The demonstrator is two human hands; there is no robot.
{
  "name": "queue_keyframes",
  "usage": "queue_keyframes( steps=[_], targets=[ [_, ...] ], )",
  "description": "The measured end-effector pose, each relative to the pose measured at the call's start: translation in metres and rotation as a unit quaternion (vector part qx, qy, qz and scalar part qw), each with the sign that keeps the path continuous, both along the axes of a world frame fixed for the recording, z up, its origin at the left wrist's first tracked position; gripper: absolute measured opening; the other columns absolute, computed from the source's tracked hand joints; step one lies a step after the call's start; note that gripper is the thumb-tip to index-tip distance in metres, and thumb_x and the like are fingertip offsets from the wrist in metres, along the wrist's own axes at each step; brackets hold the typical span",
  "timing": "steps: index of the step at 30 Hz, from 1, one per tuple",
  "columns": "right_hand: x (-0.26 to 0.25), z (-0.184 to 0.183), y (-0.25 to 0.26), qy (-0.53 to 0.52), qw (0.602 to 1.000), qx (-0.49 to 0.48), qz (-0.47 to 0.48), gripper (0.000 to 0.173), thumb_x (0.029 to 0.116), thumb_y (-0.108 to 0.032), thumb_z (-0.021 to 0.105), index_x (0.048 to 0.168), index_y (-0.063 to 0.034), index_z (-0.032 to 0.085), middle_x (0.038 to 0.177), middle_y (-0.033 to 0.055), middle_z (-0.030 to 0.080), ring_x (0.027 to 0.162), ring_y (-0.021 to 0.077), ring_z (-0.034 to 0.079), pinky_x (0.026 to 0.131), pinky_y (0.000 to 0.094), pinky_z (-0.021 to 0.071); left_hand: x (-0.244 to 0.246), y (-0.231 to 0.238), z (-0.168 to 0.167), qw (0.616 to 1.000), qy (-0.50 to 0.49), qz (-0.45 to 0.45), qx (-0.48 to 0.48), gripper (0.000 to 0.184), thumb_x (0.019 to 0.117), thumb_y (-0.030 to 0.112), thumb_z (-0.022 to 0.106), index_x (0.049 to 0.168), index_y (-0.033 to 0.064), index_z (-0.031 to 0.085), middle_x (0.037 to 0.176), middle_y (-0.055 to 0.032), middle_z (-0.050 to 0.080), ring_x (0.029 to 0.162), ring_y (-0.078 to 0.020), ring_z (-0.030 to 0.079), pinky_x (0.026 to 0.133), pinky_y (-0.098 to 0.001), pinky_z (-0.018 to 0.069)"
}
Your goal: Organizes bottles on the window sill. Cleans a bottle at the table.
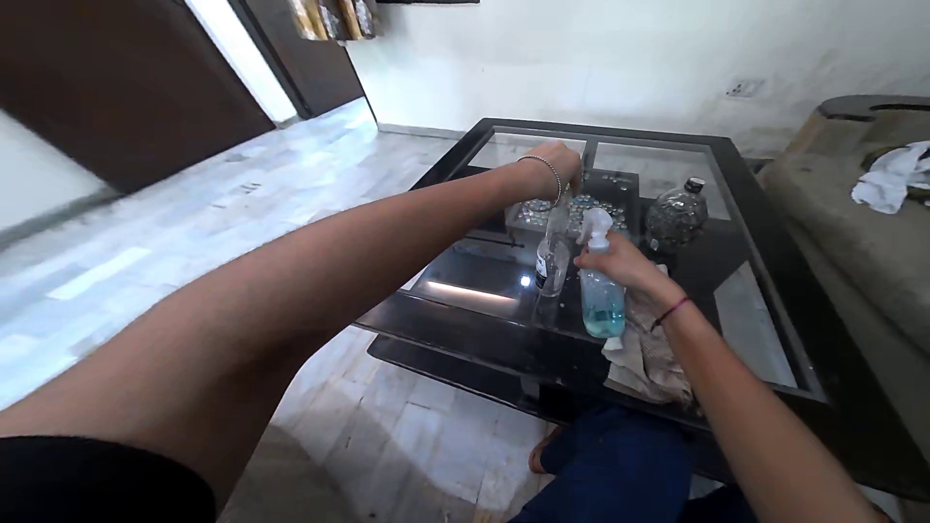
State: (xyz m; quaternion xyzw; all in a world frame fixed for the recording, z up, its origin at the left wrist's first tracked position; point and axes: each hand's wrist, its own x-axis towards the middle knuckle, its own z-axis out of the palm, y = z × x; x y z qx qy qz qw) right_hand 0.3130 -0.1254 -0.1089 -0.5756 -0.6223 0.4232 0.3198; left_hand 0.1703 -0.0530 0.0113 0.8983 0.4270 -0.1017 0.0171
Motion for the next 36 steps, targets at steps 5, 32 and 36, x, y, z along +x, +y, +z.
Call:
queue_keyframes(
  steps=[5, 32, 36],
  targets=[
    [0.001, 0.000, 0.003, -0.011, 1.000, 0.003, -0.016, 0.036, 0.0929, -0.003, 0.070, 0.125, 0.0039, 0.056, 0.098, 0.0160, 0.062, 0.084, 0.0220, 0.061, 0.078, 0.0414, 0.0516, -0.001, 0.000, -0.004, 1.000, -0.008, -0.009, -0.005, 0.037, 0.0923, -0.011, 0.062, 0.123, 0.0067, 0.073, 0.123, -0.0221, 0.069, 0.118, -0.0438, 0.062, 0.102, -0.0626, 0.0434],
    [0.005, -0.067, -0.027, -0.071, 0.986, -0.144, 0.039, 0.042, 0.0936, -0.006, 0.070, 0.132, 0.0028, 0.055, 0.112, 0.0234, 0.063, 0.099, 0.0324, 0.063, 0.088, 0.0511, 0.0501, -0.056, 0.044, -0.026, 0.979, -0.185, 0.039, -0.083, 0.031, 0.0932, -0.012, 0.062, 0.120, 0.0014, 0.072, 0.111, -0.0187, 0.072, 0.099, -0.0290, 0.069, 0.095, -0.0474, 0.0518],
    [0.008, -0.075, -0.030, -0.095, 0.977, -0.181, 0.058, 0.049, 0.0951, -0.007, 0.070, 0.139, 0.0006, 0.051, 0.121, 0.0249, 0.062, 0.105, 0.0331, 0.062, 0.092, 0.0501, 0.0497, -0.069, 0.048, -0.032, 0.976, -0.198, 0.039, -0.080, 0.032, 0.0919, -0.011, 0.065, 0.120, 0.0018, 0.072, 0.114, -0.0196, 0.072, 0.106, -0.0324, 0.068, 0.099, -0.0510, 0.0496]
  ],
)
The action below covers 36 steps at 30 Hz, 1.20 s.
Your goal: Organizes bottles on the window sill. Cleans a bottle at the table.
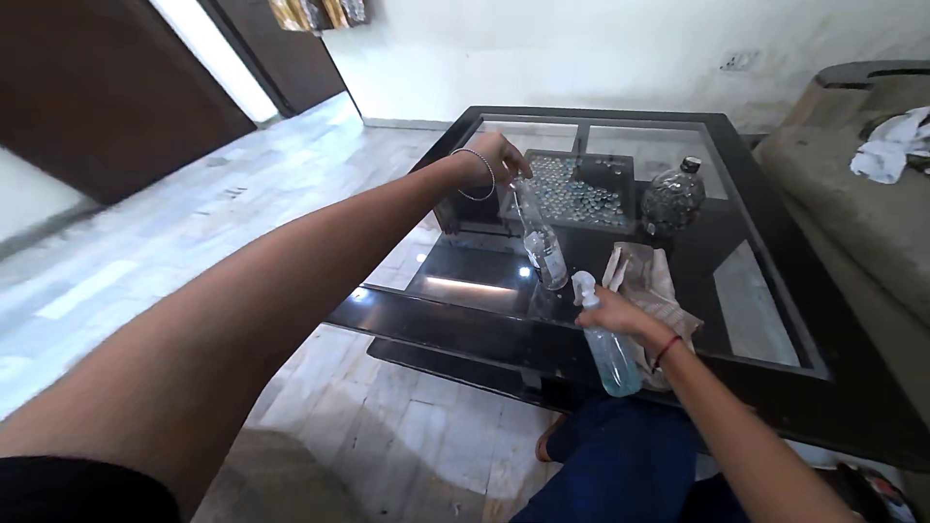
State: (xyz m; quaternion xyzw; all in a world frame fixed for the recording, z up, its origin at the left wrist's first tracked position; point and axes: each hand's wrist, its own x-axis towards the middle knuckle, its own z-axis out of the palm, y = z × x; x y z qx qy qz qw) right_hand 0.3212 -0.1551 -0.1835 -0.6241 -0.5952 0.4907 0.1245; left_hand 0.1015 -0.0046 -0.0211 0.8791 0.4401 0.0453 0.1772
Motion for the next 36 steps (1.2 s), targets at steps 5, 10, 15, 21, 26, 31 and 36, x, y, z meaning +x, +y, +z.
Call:
queue_keyframes(
  steps=[5, 10, 15, 21, 26, 31, 36],
  targets=[
    [0.005, -0.004, 0.003, 0.011, 1.000, -0.017, 0.005, 0.050, 0.0954, -0.005, 0.069, 0.141, 0.0010, 0.049, 0.121, 0.0247, 0.062, 0.105, 0.0320, 0.062, 0.092, 0.0482, 0.0496, -0.009, -0.002, -0.006, 1.000, 0.003, 0.018, -0.007, 0.035, 0.0928, -0.010, 0.065, 0.124, 0.0036, 0.072, 0.121, -0.0181, 0.071, 0.112, -0.0328, 0.067, 0.101, -0.0516, 0.0480],
    [0.009, -0.007, 0.010, 0.038, 0.999, -0.012, -0.001, 0.043, 0.0946, -0.004, 0.070, 0.133, 0.0043, 0.054, 0.113, 0.0220, 0.062, 0.097, 0.0274, 0.062, 0.089, 0.0441, 0.0504, -0.022, -0.003, -0.012, 0.999, -0.031, -0.008, 0.006, 0.031, 0.0929, -0.011, 0.064, 0.120, 0.0014, 0.073, 0.118, -0.0178, 0.072, 0.106, -0.0307, 0.069, 0.097, -0.0498, 0.0509],
    [0.005, -0.005, 0.016, 0.064, 0.998, 0.004, 0.009, 0.054, 0.0929, -0.002, 0.070, 0.141, 0.0019, 0.048, 0.122, 0.0231, 0.060, 0.104, 0.0285, 0.062, 0.092, 0.0449, 0.0505, -0.034, -0.010, -0.014, 0.998, -0.040, -0.045, 0.009, 0.030, 0.0927, -0.014, 0.061, 0.118, -0.0006, 0.072, 0.116, -0.0182, 0.072, 0.100, -0.0268, 0.070, 0.092, -0.0448, 0.0544],
    [-0.003, 0.014, 0.023, 0.059, 0.997, 0.038, 0.028, 0.039, 0.0938, -0.004, 0.070, 0.130, 0.0030, 0.056, 0.108, 0.0189, 0.063, 0.092, 0.0247, 0.062, 0.084, 0.0426, 0.0516, -0.039, -0.015, -0.012, 0.995, -0.022, -0.092, 0.014, 0.028, 0.0929, -0.013, 0.061, 0.115, -0.0019, 0.073, 0.122, -0.0194, 0.070, 0.109, -0.0308, 0.069, 0.098, -0.0466, 0.0527],
    [-0.014, 0.052, 0.031, 0.064, 0.993, 0.086, 0.058, 0.051, 0.0919, -0.001, 0.071, 0.138, 0.0019, 0.050, 0.113, 0.0184, 0.062, 0.096, 0.0213, 0.062, 0.086, 0.0385, 0.0519, -0.038, -0.014, -0.015, 0.991, -0.034, -0.125, 0.031, 0.027, 0.0909, -0.015, 0.062, 0.112, -0.0033, 0.073, 0.120, -0.0207, 0.071, 0.110, -0.0333, 0.069, 0.099, -0.0497, 0.0515],
    [-0.028, 0.086, 0.040, 0.057, 0.988, 0.127, 0.064, 0.046, 0.0912, 0.001, 0.070, 0.135, 0.0010, 0.055, 0.109, 0.0175, 0.063, 0.091, 0.0210, 0.062, 0.083, 0.0397, 0.0513, -0.035, -0.014, -0.016, 0.990, -0.036, -0.133, 0.036, 0.027, 0.0919, -0.015, 0.060, 0.112, -0.0025, 0.074, 0.122, -0.0203, 0.071, 0.111, -0.0333, 0.069, 0.098, -0.0489, 0.0519],
    [-0.028, 0.088, 0.048, 0.072, 0.990, 0.108, 0.059, 0.054, 0.0912, 0.000, 0.070, 0.140, -0.0006, 0.047, 0.111, 0.0175, 0.061, 0.091, 0.0200, 0.062, 0.081, 0.0373, 0.0528, -0.030, -0.018, -0.014, 0.990, -0.033, -0.136, 0.028, 0.026, 0.0923, -0.015, 0.060, 0.111, -0.0028, 0.073, 0.121, -0.0195, 0.070, 0.108, -0.0304, 0.070, 0.097, -0.0463, 0.0531]
  ],
)
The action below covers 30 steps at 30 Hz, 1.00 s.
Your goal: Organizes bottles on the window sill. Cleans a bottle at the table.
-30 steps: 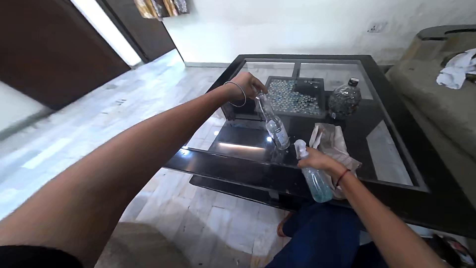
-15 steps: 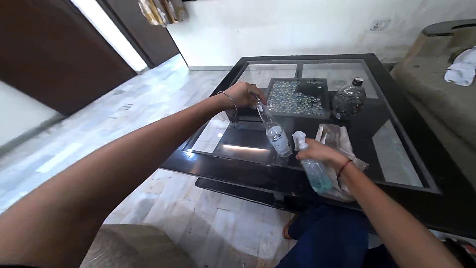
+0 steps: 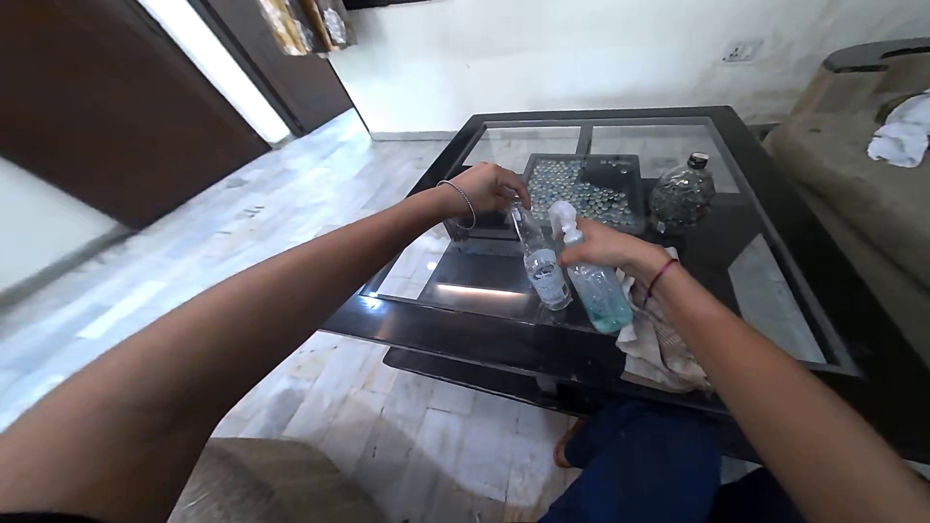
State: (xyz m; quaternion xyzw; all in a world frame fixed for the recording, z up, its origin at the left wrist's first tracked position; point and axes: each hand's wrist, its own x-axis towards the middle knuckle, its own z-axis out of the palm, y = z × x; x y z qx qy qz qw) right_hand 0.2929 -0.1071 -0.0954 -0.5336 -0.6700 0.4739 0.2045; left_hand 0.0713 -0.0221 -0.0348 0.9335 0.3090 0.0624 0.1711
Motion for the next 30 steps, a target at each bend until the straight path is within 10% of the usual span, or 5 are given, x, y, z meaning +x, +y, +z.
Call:
queue_keyframes(
  steps=[12, 30],
  targets=[
    [0.022, -0.073, -0.028, 0.011, 0.994, -0.095, -0.045, 0.047, 0.0920, 0.000, 0.069, 0.135, 0.0014, 0.050, 0.105, 0.0167, 0.062, 0.088, 0.0208, 0.061, 0.081, 0.0383, 0.0523, 0.001, 0.001, 0.002, 0.999, 0.008, 0.047, -0.024, 0.027, 0.0935, -0.014, 0.060, 0.114, -0.0016, 0.072, 0.121, -0.0183, 0.070, 0.106, -0.0284, 0.070, 0.096, -0.0448, 0.0540],
    [0.020, -0.080, -0.048, 0.034, 0.989, -0.085, -0.118, 0.043, 0.0949, -0.003, 0.069, 0.135, 0.0020, 0.052, 0.112, 0.0197, 0.063, 0.094, 0.0252, 0.062, 0.084, 0.0417, 0.0515, 0.036, -0.001, 0.010, 0.996, 0.067, 0.057, 0.004, 0.033, 0.0972, -0.008, 0.060, 0.128, 0.0011, 0.068, 0.123, -0.0214, 0.067, 0.105, -0.0327, 0.067, 0.096, -0.0486, 0.0511]
  ],
)
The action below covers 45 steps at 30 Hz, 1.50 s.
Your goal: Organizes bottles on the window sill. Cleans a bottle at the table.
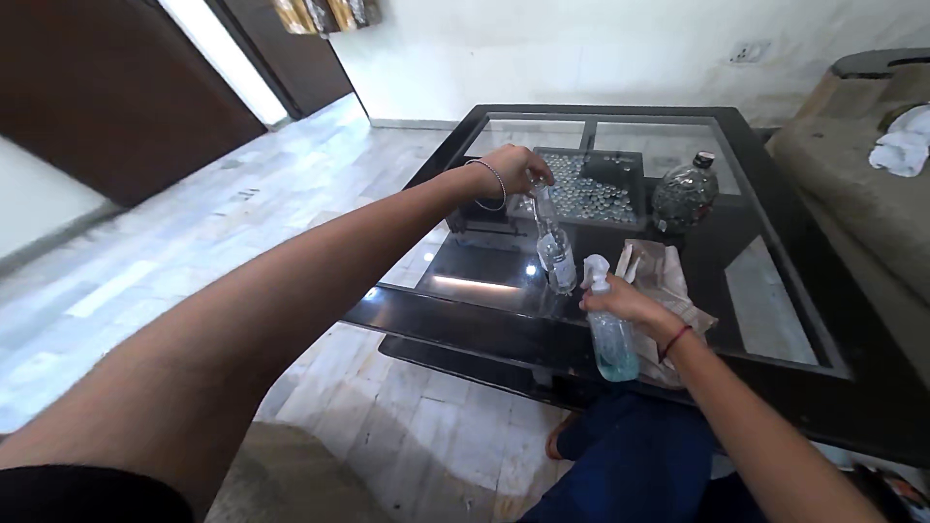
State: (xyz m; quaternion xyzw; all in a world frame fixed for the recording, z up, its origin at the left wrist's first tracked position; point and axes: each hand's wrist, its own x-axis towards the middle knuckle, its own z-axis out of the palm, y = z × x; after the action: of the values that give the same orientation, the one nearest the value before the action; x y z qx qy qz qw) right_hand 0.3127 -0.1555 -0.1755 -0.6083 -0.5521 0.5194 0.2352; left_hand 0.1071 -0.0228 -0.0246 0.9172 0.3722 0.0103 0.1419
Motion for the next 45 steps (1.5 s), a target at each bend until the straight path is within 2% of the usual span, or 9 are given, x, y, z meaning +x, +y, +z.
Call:
queue_keyframes(
  steps=[2, 8, 12, 18, 23, 30, 38, 42, 45],
  targets=[
    [0.001, 0.002, 0.006, 0.016, 1.000, 0.017, -0.001, 0.050, 0.0945, -0.003, 0.070, 0.140, 0.0012, 0.048, 0.118, 0.0205, 0.063, 0.099, 0.0256, 0.063, 0.087, 0.0422, 0.0526, 0.007, 0.000, -0.001, 1.000, -0.004, -0.012, 0.008, 0.034, 0.0974, -0.007, 0.059, 0.130, 0.0002, 0.067, 0.123, -0.0236, 0.067, 0.107, -0.0352, 0.067, 0.098, -0.0501, 0.0494],
    [-0.004, 0.027, 0.016, -0.006, 0.995, 0.093, -0.031, 0.039, 0.0917, -0.004, 0.073, 0.127, 0.0052, 0.058, 0.106, 0.0205, 0.064, 0.094, 0.0272, 0.063, 0.086, 0.0467, 0.0518, 0.031, -0.004, 0.001, 0.999, 0.022, -0.041, 0.014, 0.033, 0.0997, 0.001, 0.062, 0.132, 0.0001, 0.066, 0.120, -0.0262, 0.067, 0.111, -0.0400, 0.065, 0.103, -0.0540, 0.0453],
    [-0.004, 0.044, 0.025, -0.023, 0.992, 0.122, -0.016, 0.050, 0.0917, -0.006, 0.074, 0.136, 0.0019, 0.051, 0.112, 0.0209, 0.064, 0.097, 0.0275, 0.064, 0.087, 0.0474, 0.0526, 0.039, -0.002, 0.002, 0.997, 0.051, -0.051, 0.033, 0.033, 0.1020, 0.011, 0.063, 0.131, -0.0028, 0.066, 0.114, -0.0265, 0.069, 0.106, -0.0399, 0.065, 0.101, -0.0545, 0.0458],
    [-0.010, 0.056, 0.032, -0.039, 0.989, 0.139, -0.037, 0.043, 0.0902, -0.004, 0.075, 0.129, 0.0032, 0.057, 0.108, 0.0208, 0.065, 0.096, 0.0284, 0.063, 0.086, 0.0485, 0.0505, 0.043, -0.001, 0.004, 0.995, 0.085, -0.030, 0.050, 0.037, 0.1051, 0.025, 0.060, 0.120, -0.0072, 0.068, 0.112, -0.0262, 0.069, 0.108, -0.0409, 0.066, 0.099, -0.0582, 0.0467],
    [-0.017, 0.047, 0.031, -0.016, 0.993, 0.121, -0.009, 0.056, 0.0910, -0.004, 0.074, 0.140, 0.0013, 0.048, 0.113, 0.0212, 0.063, 0.098, 0.0283, 0.063, 0.088, 0.0479, 0.0521, 0.047, -0.004, 0.004, 0.995, 0.087, 0.028, 0.047, 0.043, 0.1049, 0.034, 0.059, 0.113, -0.0076, 0.069, 0.108, -0.0262, 0.069, 0.107, -0.0421, 0.065, 0.095, -0.0614, 0.0474],
    [-0.019, 0.009, 0.021, -0.048, 0.996, 0.054, -0.055, 0.050, 0.0912, -0.010, 0.074, 0.136, 0.0001, 0.055, 0.118, 0.0255, 0.064, 0.107, 0.0370, 0.063, 0.092, 0.0570, 0.0493, 0.053, -0.018, 0.006, 0.988, 0.115, 0.086, 0.059, 0.052, 0.1052, 0.044, 0.055, 0.107, -0.0059, 0.068, 0.108, -0.0267, 0.067, 0.109, -0.0442, 0.064, 0.090, -0.0648, 0.0474],
    [-0.016, -0.004, 0.013, -0.041, 0.998, 0.005, -0.051, 0.042, 0.0925, -0.006, 0.073, 0.131, 0.0038, 0.058, 0.115, 0.0243, 0.064, 0.102, 0.0333, 0.062, 0.091, 0.0518, 0.0496, 0.048, -0.025, 0.002, 0.989, 0.089, 0.094, 0.077, 0.060, 0.1049, 0.052, 0.051, 0.118, -0.0037, 0.068, 0.115, -0.0268, 0.068, 0.113, -0.0451, 0.064, 0.092, -0.0656, 0.0471],
    [0.000, -0.008, -0.004, -0.050, 0.996, 0.030, -0.060, 0.052, 0.0938, -0.009, 0.072, 0.139, 0.0020, 0.051, 0.117, 0.0254, 0.064, 0.103, 0.0345, 0.063, 0.090, 0.0521, 0.0508, 0.012, -0.030, -0.028, 0.981, -0.083, 0.167, 0.043, 0.058, 0.1079, 0.047, 0.047, 0.143, 0.0021, 0.056, 0.132, -0.0269, 0.063, 0.122, -0.0454, 0.061, 0.101, -0.0671, 0.0436],
    [0.030, 0.004, -0.023, -0.099, 0.986, 0.089, -0.096, 0.059, 0.0943, -0.013, 0.074, 0.144, 0.0029, 0.047, 0.114, 0.0253, 0.066, 0.102, 0.0357, 0.065, 0.091, 0.0547, 0.0510, -0.039, -0.037, -0.084, 0.948, -0.203, 0.245, 0.018, 0.054, 0.1112, 0.038, 0.041, 0.149, 0.0014, 0.050, 0.142, -0.0286, 0.055, 0.131, -0.0458, 0.055, 0.109, -0.0644, 0.0395]
  ],
)
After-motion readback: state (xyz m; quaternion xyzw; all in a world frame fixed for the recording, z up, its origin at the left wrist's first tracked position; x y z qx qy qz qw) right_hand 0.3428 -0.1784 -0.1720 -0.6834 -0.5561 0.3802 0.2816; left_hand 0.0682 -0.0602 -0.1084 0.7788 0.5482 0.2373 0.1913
